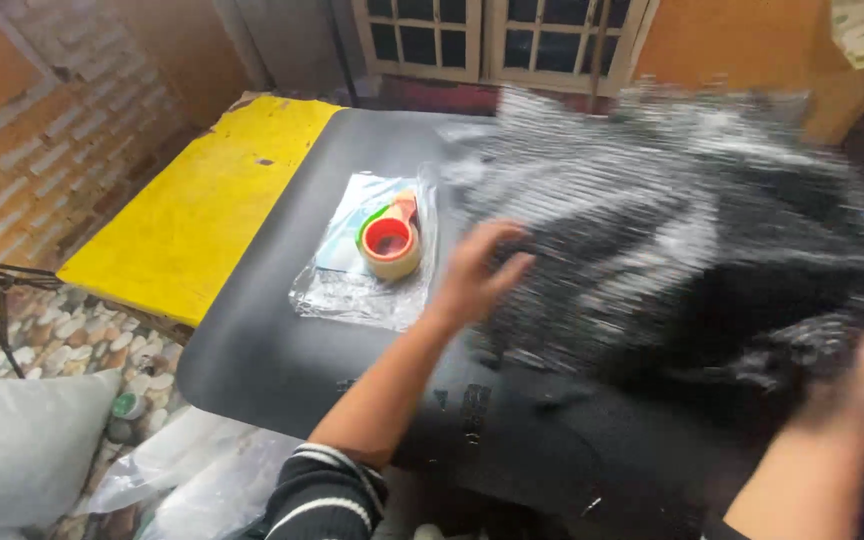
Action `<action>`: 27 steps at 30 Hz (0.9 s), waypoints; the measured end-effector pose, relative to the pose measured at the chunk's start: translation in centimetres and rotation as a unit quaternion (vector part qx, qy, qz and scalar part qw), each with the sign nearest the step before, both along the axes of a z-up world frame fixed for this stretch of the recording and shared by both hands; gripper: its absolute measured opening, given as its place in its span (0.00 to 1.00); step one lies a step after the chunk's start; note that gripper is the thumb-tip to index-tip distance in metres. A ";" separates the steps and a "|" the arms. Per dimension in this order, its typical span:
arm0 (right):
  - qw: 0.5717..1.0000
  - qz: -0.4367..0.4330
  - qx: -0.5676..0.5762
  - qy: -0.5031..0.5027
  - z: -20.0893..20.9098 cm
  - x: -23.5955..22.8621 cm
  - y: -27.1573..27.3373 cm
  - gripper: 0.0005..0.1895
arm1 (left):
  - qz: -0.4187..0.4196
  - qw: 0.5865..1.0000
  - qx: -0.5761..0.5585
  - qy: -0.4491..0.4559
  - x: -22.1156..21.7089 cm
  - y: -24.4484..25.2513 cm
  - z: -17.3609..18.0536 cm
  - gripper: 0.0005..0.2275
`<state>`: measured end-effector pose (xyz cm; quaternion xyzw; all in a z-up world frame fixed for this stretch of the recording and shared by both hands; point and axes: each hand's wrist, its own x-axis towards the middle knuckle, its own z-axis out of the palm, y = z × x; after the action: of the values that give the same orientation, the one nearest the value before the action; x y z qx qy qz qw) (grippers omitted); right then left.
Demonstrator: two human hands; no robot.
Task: Wrapping a blue pillow or bag in black bubble wrap and securing it with tape.
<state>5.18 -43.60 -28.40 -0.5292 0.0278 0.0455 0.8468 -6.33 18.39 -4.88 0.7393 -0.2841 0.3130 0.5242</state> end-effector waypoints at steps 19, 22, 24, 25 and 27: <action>0.807 -0.214 -0.543 -0.090 19.3 -12.2 21.6 0.55 | 0.556 0.700 0.432 0.118 5.8 33.1 -16.2 0.25; 0.807 -0.111 -0.580 -0.010 20.4 -12.4 23.0 0.55 | 0.586 0.663 0.437 0.158 2.9 35.4 -12.7 0.31; 0.806 -0.045 -0.589 0.027 22.7 -13.3 24.3 0.54 | 0.513 0.667 0.442 0.312 1.5 36.0 -10.1 0.33; 0.809 -0.049 -0.586 0.031 23.4 -13.7 24.4 0.54 | 0.511 0.667 0.446 0.307 0.9 35.2 -8.8 0.33; 0.801 -0.043 -0.595 0.046 24.9 -14.4 24.6 0.53 | 0.433 0.691 0.455 0.358 -0.2 33.6 -6.0 0.29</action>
<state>-9.24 -19.02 -3.52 -0.9247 0.1111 0.0083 0.3641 -6.50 52.01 -10.88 0.9844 0.1688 0.0493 -0.0078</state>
